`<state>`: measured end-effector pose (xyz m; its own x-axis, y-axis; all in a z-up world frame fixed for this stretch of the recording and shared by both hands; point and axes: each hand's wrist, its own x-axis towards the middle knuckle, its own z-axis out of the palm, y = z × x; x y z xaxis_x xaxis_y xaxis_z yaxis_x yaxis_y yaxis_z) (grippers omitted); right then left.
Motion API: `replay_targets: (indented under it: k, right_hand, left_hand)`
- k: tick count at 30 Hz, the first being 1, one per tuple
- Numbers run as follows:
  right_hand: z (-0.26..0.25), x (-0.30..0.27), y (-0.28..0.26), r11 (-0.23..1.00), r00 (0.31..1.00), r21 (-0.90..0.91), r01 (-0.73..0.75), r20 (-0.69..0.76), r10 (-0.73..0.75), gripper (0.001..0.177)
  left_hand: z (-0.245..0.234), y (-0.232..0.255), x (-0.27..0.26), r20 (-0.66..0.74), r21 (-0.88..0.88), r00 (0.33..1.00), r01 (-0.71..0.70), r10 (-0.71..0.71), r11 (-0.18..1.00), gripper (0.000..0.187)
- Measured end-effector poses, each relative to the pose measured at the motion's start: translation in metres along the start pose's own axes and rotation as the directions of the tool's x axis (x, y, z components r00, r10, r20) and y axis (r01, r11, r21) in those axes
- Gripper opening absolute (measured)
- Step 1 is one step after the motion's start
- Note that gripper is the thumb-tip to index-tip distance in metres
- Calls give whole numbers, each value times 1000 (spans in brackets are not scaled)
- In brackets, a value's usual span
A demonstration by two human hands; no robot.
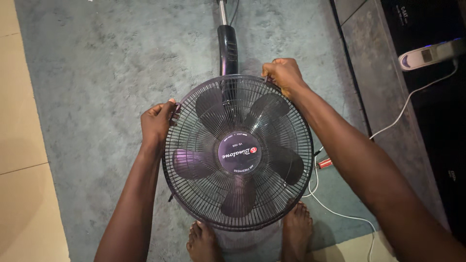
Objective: The person disassembles a standing fan by removing the front grille, unscrewing the central hub nut, detaching the fan blades, and then using a screwdriver to loosen the rear grille.
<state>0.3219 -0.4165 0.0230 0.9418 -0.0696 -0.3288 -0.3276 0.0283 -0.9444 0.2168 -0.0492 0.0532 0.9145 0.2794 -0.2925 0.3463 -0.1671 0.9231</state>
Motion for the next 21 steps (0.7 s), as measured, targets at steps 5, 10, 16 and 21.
replay_targets:
  k: [5,10,16,21]
  right_hand:
    - [2,6,-4,992,997,-100,78,14,-77,14]
    - [-23,-23,-2,935,956,-202,293,62,-286,14]
    - [-75,-126,16,874,927,-337,350,-6,-374,32]
    - [-91,-212,52,908,979,-382,171,-39,-201,35]
  left_hand:
    - [0,7,0,-16,16,1000,2,-2,1000,36]
    - [-9,7,-10,35,9,999,-8,7,1000,42]
    - [-46,-14,-79,-13,274,959,-269,284,923,38]
    - [-62,-57,-149,7,193,983,-183,185,964,38]
